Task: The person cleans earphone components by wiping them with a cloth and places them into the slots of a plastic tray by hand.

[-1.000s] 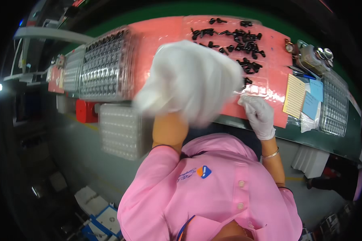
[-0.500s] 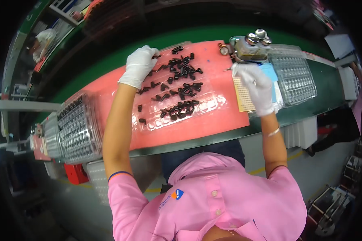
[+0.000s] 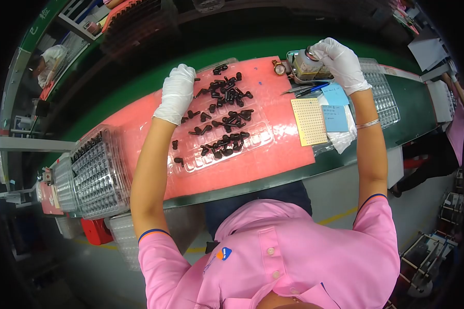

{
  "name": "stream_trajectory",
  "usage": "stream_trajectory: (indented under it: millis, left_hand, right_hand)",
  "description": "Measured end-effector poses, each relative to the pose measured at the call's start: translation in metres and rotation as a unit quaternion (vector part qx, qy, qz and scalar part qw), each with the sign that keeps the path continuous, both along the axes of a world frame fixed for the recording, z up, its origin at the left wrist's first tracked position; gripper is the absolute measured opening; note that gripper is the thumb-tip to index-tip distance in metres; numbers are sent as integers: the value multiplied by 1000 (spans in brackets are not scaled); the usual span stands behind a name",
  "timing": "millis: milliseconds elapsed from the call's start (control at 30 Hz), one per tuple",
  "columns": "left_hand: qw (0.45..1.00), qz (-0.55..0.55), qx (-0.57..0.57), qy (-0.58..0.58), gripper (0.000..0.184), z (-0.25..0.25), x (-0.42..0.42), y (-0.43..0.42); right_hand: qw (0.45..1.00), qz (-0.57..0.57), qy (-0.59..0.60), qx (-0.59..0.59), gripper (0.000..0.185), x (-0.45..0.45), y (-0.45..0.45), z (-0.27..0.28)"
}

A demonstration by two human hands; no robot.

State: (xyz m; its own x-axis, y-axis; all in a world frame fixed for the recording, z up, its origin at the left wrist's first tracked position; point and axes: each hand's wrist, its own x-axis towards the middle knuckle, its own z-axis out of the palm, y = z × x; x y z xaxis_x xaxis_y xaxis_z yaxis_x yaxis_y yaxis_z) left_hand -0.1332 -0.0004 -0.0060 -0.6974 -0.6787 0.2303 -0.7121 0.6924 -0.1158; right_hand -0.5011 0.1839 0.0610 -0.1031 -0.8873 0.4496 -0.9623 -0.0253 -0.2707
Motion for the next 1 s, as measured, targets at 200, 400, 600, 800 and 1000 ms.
stream_trajectory:
  millis: [200,400,600,800,1000]
  left_hand:
    - [999,-44,-8,29,13,-2,8,-4]
    - [998,-67,-9,-5,17,6,9,-10]
    - [977,-67,27,203,15,4,16,9]
    - [509,-36,611,606,21,45,37,163]
    - [475,67,580,659,28,4,48,250]
  right_hand:
    - [1000,-7,12,17,13,0,0,12]
    - [999,18,-31,-29,16,18,15,5]
    - [952,73,-286,-77,19,85,57,-29]
    - [879,107,-456,90,22,165,97,-74]
    - [872,140,-468,38,26,213,107,-56]
